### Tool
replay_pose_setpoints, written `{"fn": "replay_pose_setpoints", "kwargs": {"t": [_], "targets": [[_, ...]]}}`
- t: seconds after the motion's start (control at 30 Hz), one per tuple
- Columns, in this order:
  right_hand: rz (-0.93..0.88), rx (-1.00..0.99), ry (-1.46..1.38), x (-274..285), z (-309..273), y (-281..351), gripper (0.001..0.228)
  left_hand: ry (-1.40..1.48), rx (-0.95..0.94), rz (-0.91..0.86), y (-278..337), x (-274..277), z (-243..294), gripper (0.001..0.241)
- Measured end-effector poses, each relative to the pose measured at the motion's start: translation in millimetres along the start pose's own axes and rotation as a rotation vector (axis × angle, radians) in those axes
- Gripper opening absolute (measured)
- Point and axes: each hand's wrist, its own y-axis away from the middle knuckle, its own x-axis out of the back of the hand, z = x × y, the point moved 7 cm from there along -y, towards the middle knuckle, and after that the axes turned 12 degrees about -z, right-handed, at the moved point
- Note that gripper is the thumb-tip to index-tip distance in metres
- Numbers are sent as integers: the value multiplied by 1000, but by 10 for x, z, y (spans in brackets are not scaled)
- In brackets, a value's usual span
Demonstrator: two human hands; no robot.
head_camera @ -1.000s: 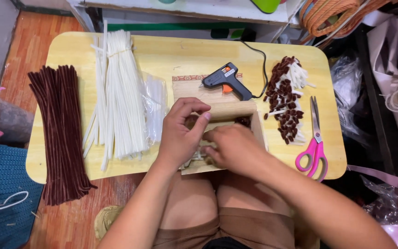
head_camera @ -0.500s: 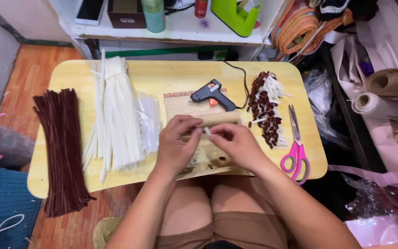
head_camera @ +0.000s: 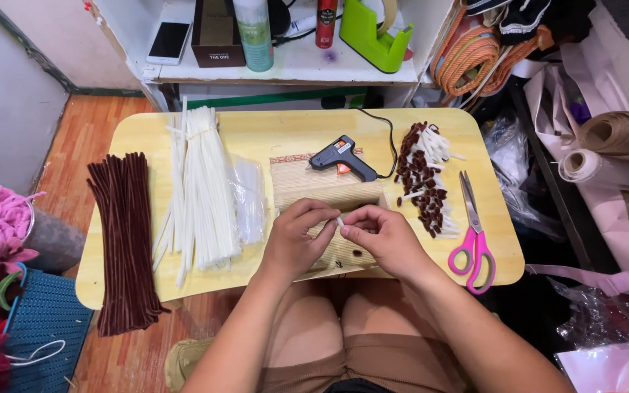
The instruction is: The person is crafting a decorative item by repeatedly applying hot glue to the end of a white stick and attaching a small brown piece. They use a hot glue gun and scissors while working at a low table.
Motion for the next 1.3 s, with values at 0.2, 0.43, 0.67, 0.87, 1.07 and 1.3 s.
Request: {"fn": "replay_pose_setpoints", "kwargs": {"t": [0.2,0.43,0.67,0.87,1.07,1.3], "targets": [[-34,11,-88,-52,185,-73,44,53,17,-46,-11,6,-2,12],[83,58,-12,-38,-30,-83,53,168,150,-76,-58,56,-19,20],[38,244,525,-68,-304,-174,45,267,411,-144,-5,-20,-270,10],[124,163,945,345,-565,-815,35,347,546,-49,40,60,-315,12],[8,-280,1083,565,54,-1465,62,321,491,78,-10,151,-308,14],[102,-103,781,375,-483,-1009,54,323,507,141,13,194,-283,12]]}}
